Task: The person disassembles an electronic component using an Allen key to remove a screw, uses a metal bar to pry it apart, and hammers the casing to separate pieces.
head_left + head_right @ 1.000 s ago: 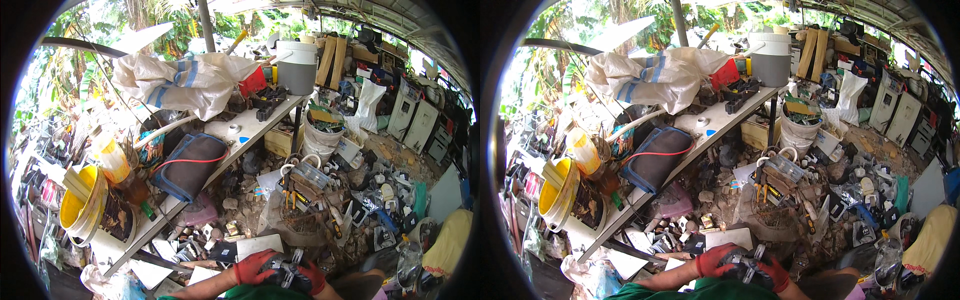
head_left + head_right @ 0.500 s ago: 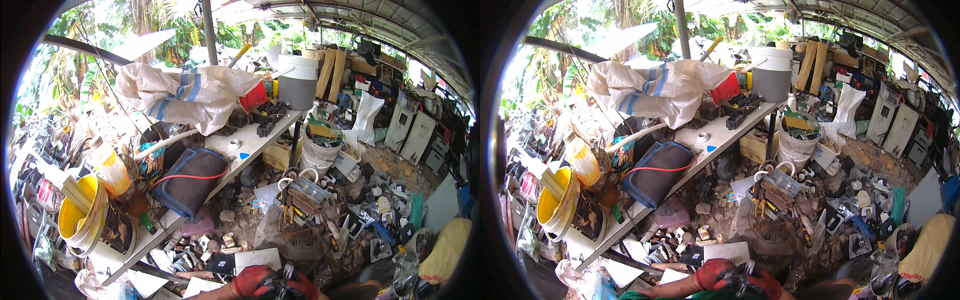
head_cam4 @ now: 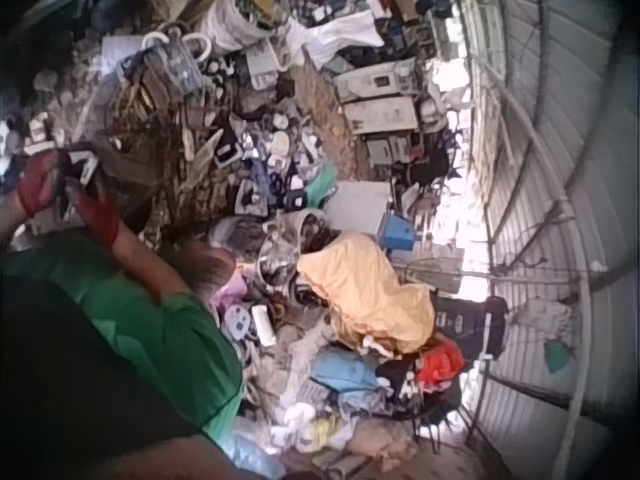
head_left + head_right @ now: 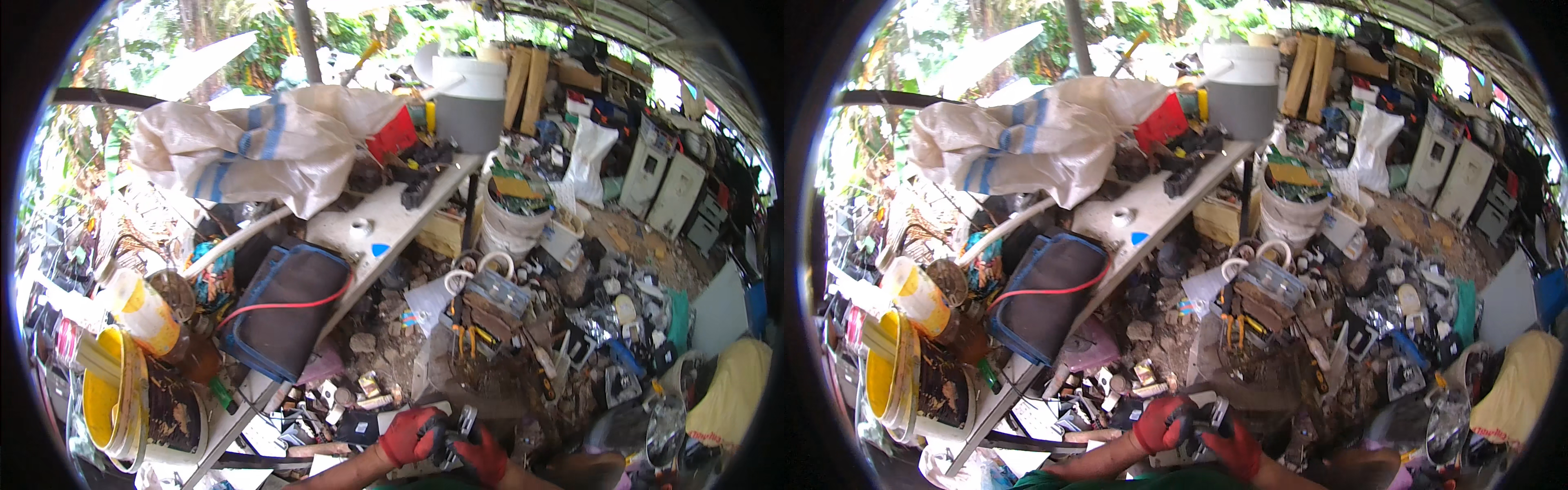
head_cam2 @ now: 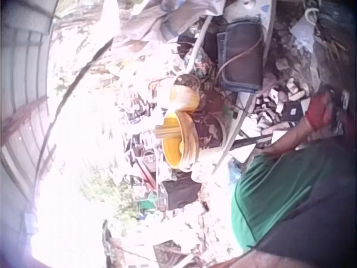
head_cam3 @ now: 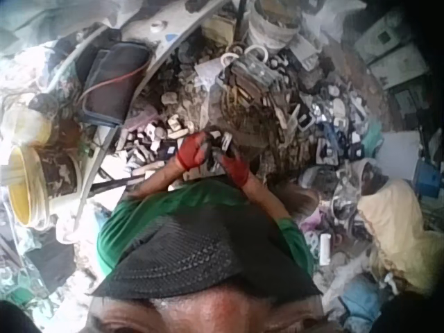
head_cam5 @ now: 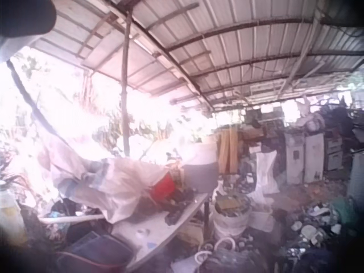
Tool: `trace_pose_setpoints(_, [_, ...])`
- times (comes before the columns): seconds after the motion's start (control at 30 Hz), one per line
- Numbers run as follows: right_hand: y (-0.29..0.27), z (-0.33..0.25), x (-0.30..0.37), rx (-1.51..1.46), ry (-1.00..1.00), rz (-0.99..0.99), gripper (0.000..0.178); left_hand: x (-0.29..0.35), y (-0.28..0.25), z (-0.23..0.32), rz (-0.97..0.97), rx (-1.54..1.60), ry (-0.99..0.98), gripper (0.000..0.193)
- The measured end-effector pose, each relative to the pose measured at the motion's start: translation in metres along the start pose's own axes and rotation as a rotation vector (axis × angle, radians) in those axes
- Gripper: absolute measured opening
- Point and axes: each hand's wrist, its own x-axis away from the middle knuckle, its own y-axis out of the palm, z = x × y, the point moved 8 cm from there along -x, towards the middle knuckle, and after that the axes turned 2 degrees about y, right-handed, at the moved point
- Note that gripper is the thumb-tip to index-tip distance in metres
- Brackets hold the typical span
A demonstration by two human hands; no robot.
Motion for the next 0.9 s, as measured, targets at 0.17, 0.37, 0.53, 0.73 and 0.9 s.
trace_pose_setpoints(0.17, [0.0, -0.028, 0.01, -0.077, -0.14, -0.112, 0.043, 0.007, 0.017, -0.022, -0.027, 0.364, -0.149, 0.065])
trace_pose_setpoints(0.37, [-0.014, -0.008, 0.037, -0.501, -0.195, -0.152, 0.041, 0.011, 0.043, -0.002, -0.208, 0.109, -0.149, 0.056])
trace_pose_setpoints(0.53, [-0.018, 0.039, 0.053, -0.933, 0.082, -0.235, 0.047, 0.027, 0.064, 0.017, -0.157, 0.138, -0.162, 0.043])
trace_pose_setpoints(0.73, [-0.023, 0.041, 0.073, -1.078, 0.279, -0.039, 0.049, 0.023, 0.077, 0.041, -0.212, 0.038, -0.128, 0.051])
trace_pose_setpoints(0.9, [-0.028, 0.037, 0.077, -0.983, 0.023, -0.296, 0.051, 0.016, 0.088, 0.06, -0.222, -0.083, -0.058, 0.05])
